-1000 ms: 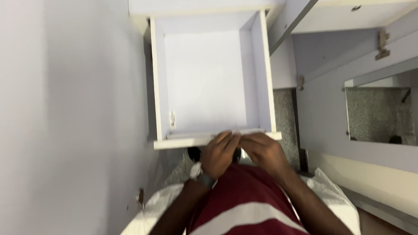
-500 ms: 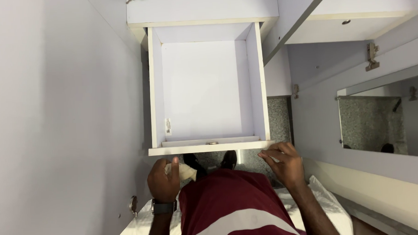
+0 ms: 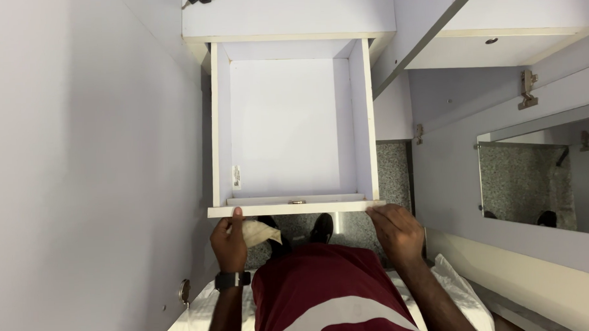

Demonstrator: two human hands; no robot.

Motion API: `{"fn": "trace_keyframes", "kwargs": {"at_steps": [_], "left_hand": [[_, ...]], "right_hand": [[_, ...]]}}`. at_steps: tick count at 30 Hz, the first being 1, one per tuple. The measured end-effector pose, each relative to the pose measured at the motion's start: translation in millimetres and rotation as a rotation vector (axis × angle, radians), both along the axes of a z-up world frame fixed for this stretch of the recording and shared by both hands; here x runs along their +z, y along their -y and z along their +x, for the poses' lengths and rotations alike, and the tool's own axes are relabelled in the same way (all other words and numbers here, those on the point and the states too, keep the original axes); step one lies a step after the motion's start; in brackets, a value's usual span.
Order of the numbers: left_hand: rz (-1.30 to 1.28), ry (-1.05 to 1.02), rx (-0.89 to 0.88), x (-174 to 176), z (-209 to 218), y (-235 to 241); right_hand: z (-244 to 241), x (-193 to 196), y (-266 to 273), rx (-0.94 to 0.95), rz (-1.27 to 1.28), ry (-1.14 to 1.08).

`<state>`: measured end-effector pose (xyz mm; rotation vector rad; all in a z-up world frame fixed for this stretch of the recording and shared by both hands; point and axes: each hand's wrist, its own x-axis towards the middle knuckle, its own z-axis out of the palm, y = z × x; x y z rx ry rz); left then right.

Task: Cleaning the interior of a drawer and the exterior surface of a cabinet using a cloth.

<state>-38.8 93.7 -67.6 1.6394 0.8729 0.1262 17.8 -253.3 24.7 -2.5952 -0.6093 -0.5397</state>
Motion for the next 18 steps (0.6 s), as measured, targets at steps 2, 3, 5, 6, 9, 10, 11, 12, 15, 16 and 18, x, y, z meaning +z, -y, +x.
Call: {"fn": "trace_keyframes", "kwargs": {"at_steps": [2, 3, 5, 6, 9, 10, 11, 12, 15, 16, 18], "left_hand": [[-0.011, 0.028, 0.003, 1.8, 9.2, -1.0], [-0.023, 0.055, 0.007, 3.0, 13.6, -1.6], [-0.006, 0.047, -0.006, -8.8, 22.4, -8.1], [0.006, 0.036, -0.024, -14.7, 25.8, -10.3], [-0.016, 0.035, 0.021, -11.8, 50.9, -9.7], [-0.018, 0.035, 0.022, -15.5, 59.8, -10.1], [-0.038, 0.06, 0.038, -19.1, 68.6, -10.6], [-0.056, 0.085, 0.059, -22.7, 76.9, -11.5], [0.066, 0.119, 0.096, -22.7, 106.2, -10.2], [0.066, 0.115, 0.104, -22.1, 115.4, -10.4], [-0.009, 0.118, 0.103, -20.7, 134.4, -14.0]], "right_hand": [[7.3, 2.7, 0.3, -0.002, -0.008, -0.002], [10.9, 4.2, 0.5, -0.003, -0.017, -0.006], [20.2, 2.9, -1.1, 0.004, -0.021, -0.002], [23.8, 2.7, -0.9, 0.006, -0.029, -0.001], [40.4, -6.3, -2.6, -0.002, -0.04, 0.048], [48.2, -8.8, -2.9, -0.001, -0.042, 0.048], [55.9, -11.3, -3.5, -0.007, -0.043, 0.073], [64.4, -14.1, -4.4, -0.009, -0.042, 0.098], [90.3, -27.4, -6.6, -0.019, -0.075, 0.151], [99.3, -33.9, -4.9, -0.011, -0.075, 0.148], [116.9, -47.7, -4.4, -0.024, -0.119, 0.189]]}}
